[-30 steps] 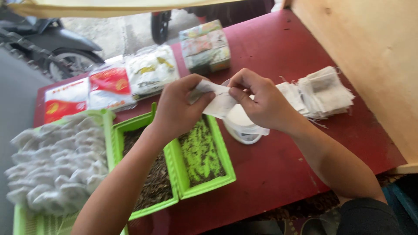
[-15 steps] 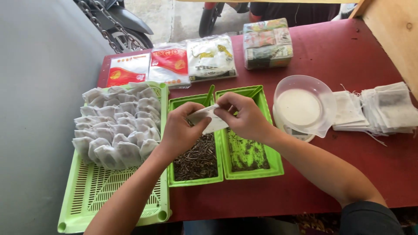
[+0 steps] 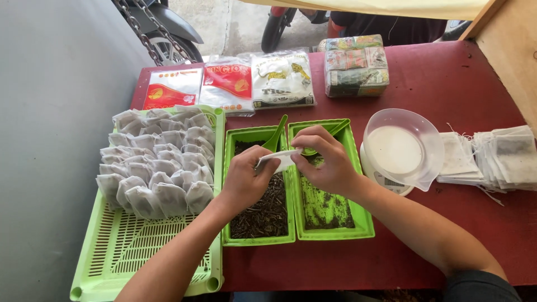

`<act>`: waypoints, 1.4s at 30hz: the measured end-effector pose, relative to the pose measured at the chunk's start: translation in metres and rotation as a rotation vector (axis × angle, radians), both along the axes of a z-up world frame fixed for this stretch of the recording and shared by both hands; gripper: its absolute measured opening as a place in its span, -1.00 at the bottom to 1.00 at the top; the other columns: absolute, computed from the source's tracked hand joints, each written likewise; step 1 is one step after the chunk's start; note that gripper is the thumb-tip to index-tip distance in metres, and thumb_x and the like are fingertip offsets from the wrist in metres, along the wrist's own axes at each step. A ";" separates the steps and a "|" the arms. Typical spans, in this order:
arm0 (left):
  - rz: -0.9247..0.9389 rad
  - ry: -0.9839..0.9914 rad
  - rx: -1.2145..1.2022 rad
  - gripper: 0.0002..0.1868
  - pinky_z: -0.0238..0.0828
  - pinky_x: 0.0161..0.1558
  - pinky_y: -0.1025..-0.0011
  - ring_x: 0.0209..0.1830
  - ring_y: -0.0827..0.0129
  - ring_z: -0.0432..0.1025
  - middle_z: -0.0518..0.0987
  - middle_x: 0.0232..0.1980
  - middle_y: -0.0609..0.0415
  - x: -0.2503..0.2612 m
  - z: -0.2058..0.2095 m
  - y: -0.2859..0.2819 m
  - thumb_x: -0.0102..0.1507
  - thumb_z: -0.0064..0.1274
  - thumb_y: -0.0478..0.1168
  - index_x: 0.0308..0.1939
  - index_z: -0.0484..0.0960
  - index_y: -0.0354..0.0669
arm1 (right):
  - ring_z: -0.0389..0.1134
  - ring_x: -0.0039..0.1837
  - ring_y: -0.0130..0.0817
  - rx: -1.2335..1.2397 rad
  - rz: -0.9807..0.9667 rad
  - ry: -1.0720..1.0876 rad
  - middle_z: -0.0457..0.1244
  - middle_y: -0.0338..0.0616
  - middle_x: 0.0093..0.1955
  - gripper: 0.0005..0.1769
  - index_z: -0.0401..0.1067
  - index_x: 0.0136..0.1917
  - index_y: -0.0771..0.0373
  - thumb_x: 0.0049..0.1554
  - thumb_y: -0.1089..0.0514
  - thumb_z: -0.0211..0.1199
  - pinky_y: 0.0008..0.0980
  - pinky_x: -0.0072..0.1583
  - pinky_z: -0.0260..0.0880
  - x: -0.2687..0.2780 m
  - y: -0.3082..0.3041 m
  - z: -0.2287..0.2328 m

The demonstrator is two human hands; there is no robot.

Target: Filling and sealing tea bags with loose tea leaves using a spoon

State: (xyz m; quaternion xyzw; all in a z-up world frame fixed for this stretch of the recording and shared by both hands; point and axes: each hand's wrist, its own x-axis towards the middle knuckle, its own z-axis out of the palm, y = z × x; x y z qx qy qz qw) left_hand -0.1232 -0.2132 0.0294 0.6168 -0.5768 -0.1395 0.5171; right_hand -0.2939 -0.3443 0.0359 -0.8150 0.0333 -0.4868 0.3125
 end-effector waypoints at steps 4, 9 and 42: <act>-0.042 0.018 0.040 -0.74 0.34 -0.41 0.38 -0.54 0.33 0.40 0.55 -0.51 0.06 -0.003 0.008 0.005 0.35 0.16 -0.11 -0.40 0.67 -0.13 | 0.42 -0.01 -0.18 -0.053 0.009 0.000 0.34 -0.13 0.01 -0.78 0.55 0.02 0.21 0.08 0.37 0.38 -0.25 0.10 0.46 -0.001 0.004 0.005; -0.018 -0.001 -0.011 -0.81 0.40 -0.37 0.32 -0.41 0.15 0.54 0.58 -0.43 -0.02 0.002 -0.014 0.005 0.29 0.24 -0.14 -0.33 0.64 -0.15 | 0.38 -0.12 -0.28 -0.058 -0.013 0.053 0.36 -0.22 -0.09 -0.83 0.57 -0.06 0.15 0.09 0.36 0.38 -0.35 0.02 0.45 0.001 0.006 -0.002; 0.054 0.122 -0.125 -0.93 0.38 0.22 0.16 0.11 0.07 0.54 0.70 -0.17 -0.02 -0.010 0.003 0.001 0.32 0.18 -0.26 -0.22 0.69 -0.19 | 0.41 -0.08 -0.32 0.289 0.127 0.216 0.37 -0.18 -0.14 -0.80 0.56 0.02 0.20 0.12 0.37 0.37 -0.31 0.04 0.45 0.001 0.002 -0.006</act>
